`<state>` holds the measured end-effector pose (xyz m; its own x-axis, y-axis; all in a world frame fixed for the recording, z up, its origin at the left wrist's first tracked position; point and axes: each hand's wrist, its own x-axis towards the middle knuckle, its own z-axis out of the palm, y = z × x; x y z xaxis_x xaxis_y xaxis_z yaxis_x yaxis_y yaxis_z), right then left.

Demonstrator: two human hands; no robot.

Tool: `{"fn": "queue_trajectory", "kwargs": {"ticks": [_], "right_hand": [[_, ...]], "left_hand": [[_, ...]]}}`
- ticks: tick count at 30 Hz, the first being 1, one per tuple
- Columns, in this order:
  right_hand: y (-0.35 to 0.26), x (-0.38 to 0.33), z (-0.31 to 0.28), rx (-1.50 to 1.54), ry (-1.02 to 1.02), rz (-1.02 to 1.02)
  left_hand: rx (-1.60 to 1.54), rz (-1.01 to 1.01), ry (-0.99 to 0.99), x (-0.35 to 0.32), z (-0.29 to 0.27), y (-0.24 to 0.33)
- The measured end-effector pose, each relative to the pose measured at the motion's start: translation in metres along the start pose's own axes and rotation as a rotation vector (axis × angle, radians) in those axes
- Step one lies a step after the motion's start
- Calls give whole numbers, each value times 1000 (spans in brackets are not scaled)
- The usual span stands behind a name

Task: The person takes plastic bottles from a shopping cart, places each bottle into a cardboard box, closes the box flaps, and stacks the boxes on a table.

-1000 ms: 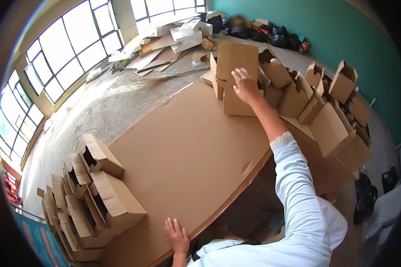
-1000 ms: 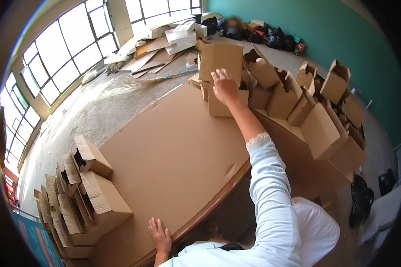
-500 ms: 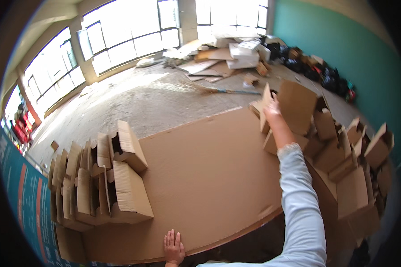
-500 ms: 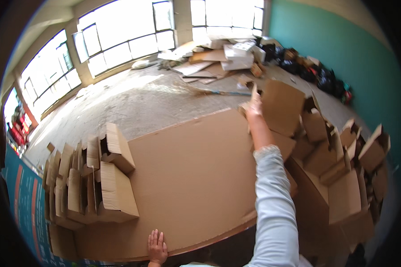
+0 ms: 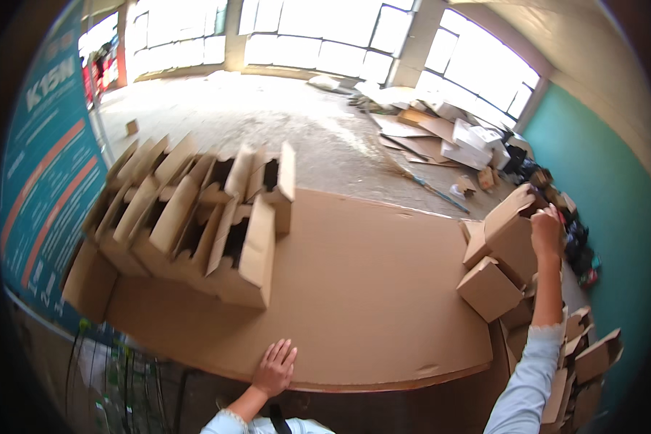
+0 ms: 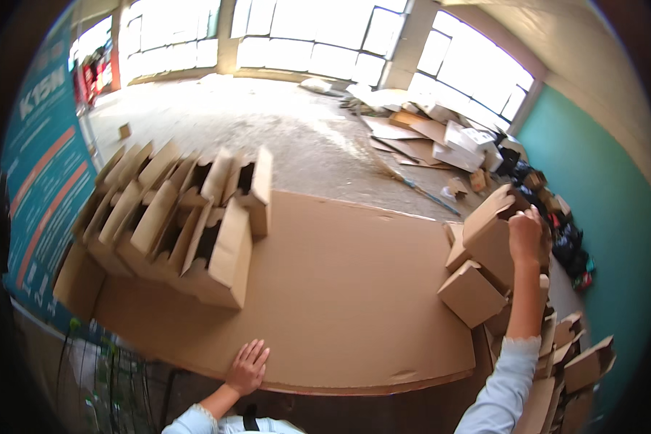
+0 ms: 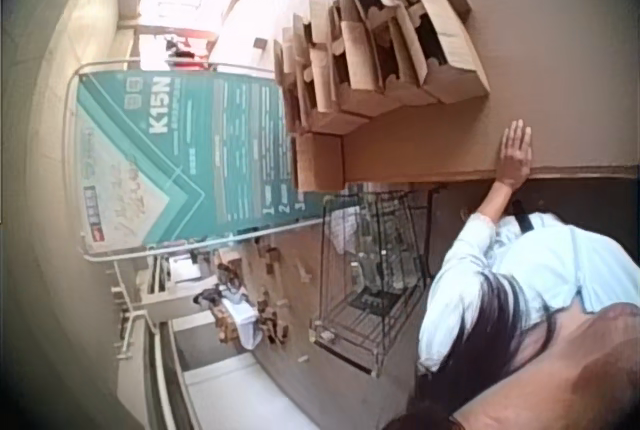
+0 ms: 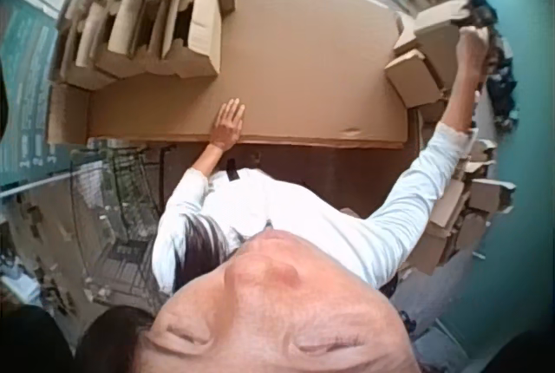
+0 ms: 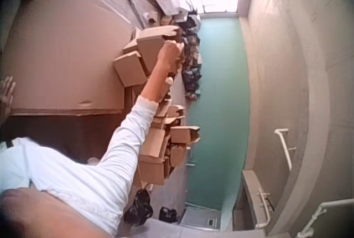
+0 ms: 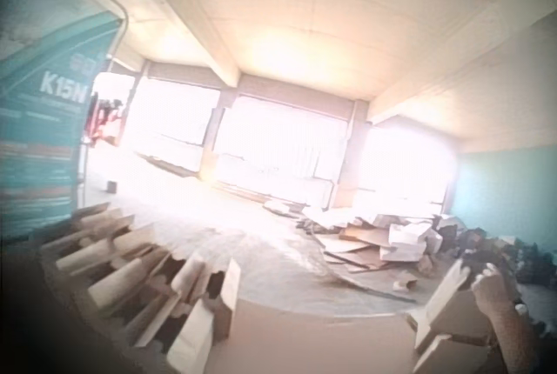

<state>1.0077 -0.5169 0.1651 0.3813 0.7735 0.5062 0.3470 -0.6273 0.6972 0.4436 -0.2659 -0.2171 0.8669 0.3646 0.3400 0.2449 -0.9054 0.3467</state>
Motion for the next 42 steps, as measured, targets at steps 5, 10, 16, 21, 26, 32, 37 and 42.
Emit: {"fn": "queue_trajectory", "kwargs": {"ticks": [5,10,16,21,26,32,37,42], "right_hand": [[-140,-11,-138,426,-39,-183],[-302,-52,-276,726,-54,-423],[-411,-80,-382,1023,21,-598],[-427,-74,-418,900,-337,-684],[-465,-69,-484,1171,-118,-886],[-513,-88,-526,1157,-333,-847],[-519,-98,-534,1154,-454,-797],[-519,-109,-536,1189,-714,-680]], "left_hand": [[-43,-47,94,-8,-10,-13],[-349,-90,-163,-45,-37,-46],[-443,-449,312,-217,-180,-145],[-285,-1183,903,-416,-270,-213],[203,-1872,444,-660,-219,-262],[9,-2026,115,-715,-180,-303],[51,-2181,-253,-690,-185,-320],[214,-2148,-414,-678,-187,-318]]}}
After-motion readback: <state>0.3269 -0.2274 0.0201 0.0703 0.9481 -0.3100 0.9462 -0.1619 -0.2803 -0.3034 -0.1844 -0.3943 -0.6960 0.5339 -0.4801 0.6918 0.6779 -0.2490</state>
